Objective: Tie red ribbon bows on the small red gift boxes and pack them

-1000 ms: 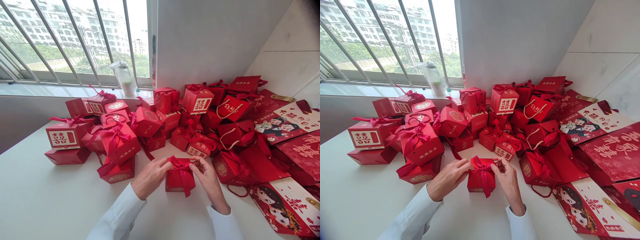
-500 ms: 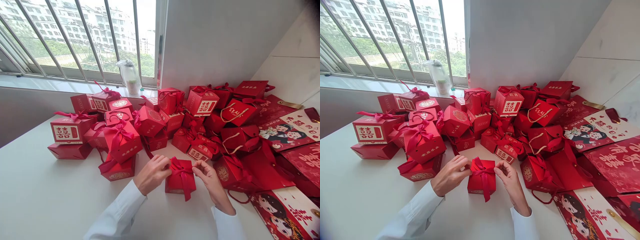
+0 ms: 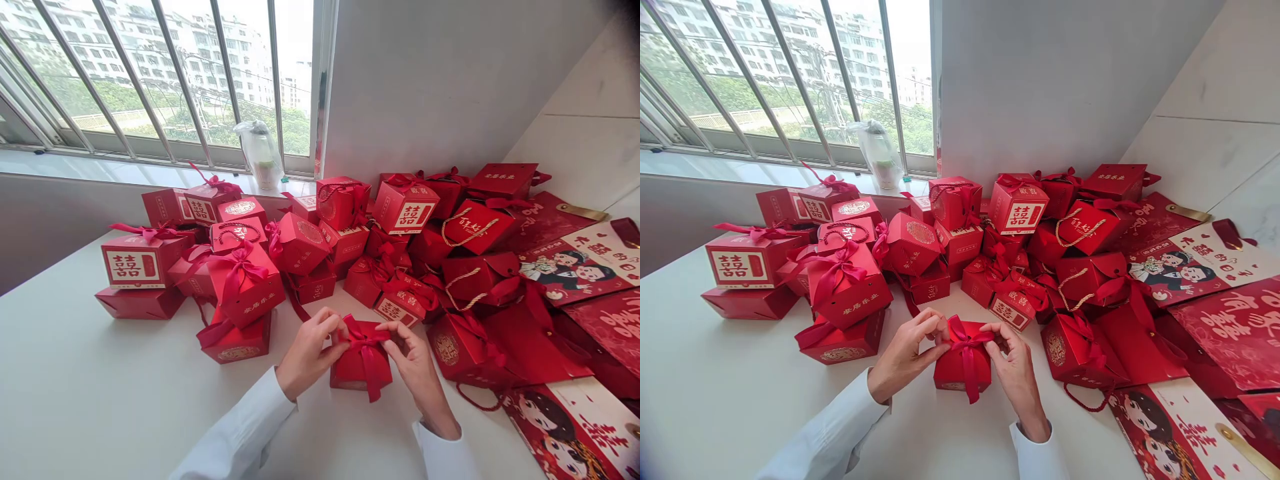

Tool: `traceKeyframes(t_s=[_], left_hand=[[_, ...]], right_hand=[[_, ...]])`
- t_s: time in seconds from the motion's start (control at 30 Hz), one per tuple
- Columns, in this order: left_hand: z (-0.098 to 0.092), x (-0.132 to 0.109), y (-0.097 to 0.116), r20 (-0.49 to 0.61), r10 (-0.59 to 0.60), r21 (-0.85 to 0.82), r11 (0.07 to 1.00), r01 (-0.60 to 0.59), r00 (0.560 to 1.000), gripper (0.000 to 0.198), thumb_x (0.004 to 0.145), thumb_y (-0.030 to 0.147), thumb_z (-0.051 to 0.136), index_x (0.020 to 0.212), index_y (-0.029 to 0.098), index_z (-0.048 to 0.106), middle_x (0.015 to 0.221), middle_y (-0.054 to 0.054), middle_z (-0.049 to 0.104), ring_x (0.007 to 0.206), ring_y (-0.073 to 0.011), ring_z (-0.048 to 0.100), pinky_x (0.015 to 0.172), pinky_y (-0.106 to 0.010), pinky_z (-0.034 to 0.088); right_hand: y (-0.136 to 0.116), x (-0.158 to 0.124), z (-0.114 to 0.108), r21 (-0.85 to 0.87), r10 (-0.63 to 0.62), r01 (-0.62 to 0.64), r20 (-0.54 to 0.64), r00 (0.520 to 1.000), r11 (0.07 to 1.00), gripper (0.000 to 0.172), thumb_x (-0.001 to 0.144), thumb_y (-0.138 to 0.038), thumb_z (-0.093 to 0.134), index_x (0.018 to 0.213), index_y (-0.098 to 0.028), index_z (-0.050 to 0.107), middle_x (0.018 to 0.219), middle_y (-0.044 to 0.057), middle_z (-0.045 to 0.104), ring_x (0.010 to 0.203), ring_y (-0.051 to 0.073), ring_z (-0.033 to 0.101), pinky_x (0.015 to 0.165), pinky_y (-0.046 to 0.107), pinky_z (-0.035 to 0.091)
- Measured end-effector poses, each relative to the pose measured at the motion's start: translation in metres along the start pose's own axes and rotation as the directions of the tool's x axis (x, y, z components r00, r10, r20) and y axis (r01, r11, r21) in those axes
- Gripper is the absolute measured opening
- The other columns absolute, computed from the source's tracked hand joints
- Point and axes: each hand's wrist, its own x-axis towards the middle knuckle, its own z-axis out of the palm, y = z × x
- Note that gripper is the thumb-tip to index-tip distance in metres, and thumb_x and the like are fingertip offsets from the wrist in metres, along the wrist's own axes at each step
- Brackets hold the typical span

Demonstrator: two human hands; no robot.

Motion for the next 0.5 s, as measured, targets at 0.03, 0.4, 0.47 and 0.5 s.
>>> traceKeyframes(t_s=[0.03,0.4,0.47,0.5], left_hand=[[0.003,0.000,-0.002,-0.004,-0.010,-0.008,1.000,0.010,1.000,0.009,0.080,0.011,0.051,0.077,0.019,0.049,0.084,0.000,0.048,0.069,-0.0098,0.047,0.067,-0.021,0.041],[0.009,-0.003,-0.003,0.028,0.008,0.079,0.997,-0.010,1.000,0.021,0.076,-0.001,0.046,0.074,0.018,0.053,0.080,0.001,0.050,0.067,-0.0085,0.047,0.063,-0.018,0.039],[0.009,-0.004,-0.003,0.030,0.017,0.098,0.995,-0.020,0.999,0.020,0.078,-0.001,0.046,0.075,0.018,0.054,0.081,0.001,0.051,0.067,-0.0084,0.049,0.064,-0.018,0.040],[0.009,-0.004,-0.003,0.027,0.026,0.114,0.993,-0.029,0.999,0.019,0.080,0.001,0.047,0.078,0.018,0.055,0.083,0.000,0.051,0.069,-0.0088,0.049,0.065,-0.018,0.041]], right_hand=[[0.000,-0.001,0.002,-0.006,-0.008,0.008,-0.027,1.000,1.000,0.018,0.084,-0.032,0.055,0.098,-0.021,0.059,0.098,0.005,0.064,0.088,0.019,0.060,0.079,0.030,0.049],[0.001,-0.010,0.018,-0.387,-0.227,0.082,-0.344,0.911,0.918,0.027,0.085,-0.030,0.045,0.109,-0.022,0.054,0.101,0.007,0.064,0.091,0.021,0.061,0.075,0.033,0.052],[0.002,-0.011,0.019,-0.401,-0.228,0.074,-0.353,0.907,0.913,0.026,0.085,-0.029,0.044,0.108,-0.022,0.054,0.101,0.007,0.065,0.090,0.021,0.062,0.072,0.032,0.053],[0.002,-0.012,0.019,-0.397,-0.214,0.062,-0.353,0.911,0.916,0.026,0.085,-0.029,0.044,0.108,-0.022,0.054,0.099,0.007,0.066,0.088,0.021,0.062,0.069,0.031,0.053]])
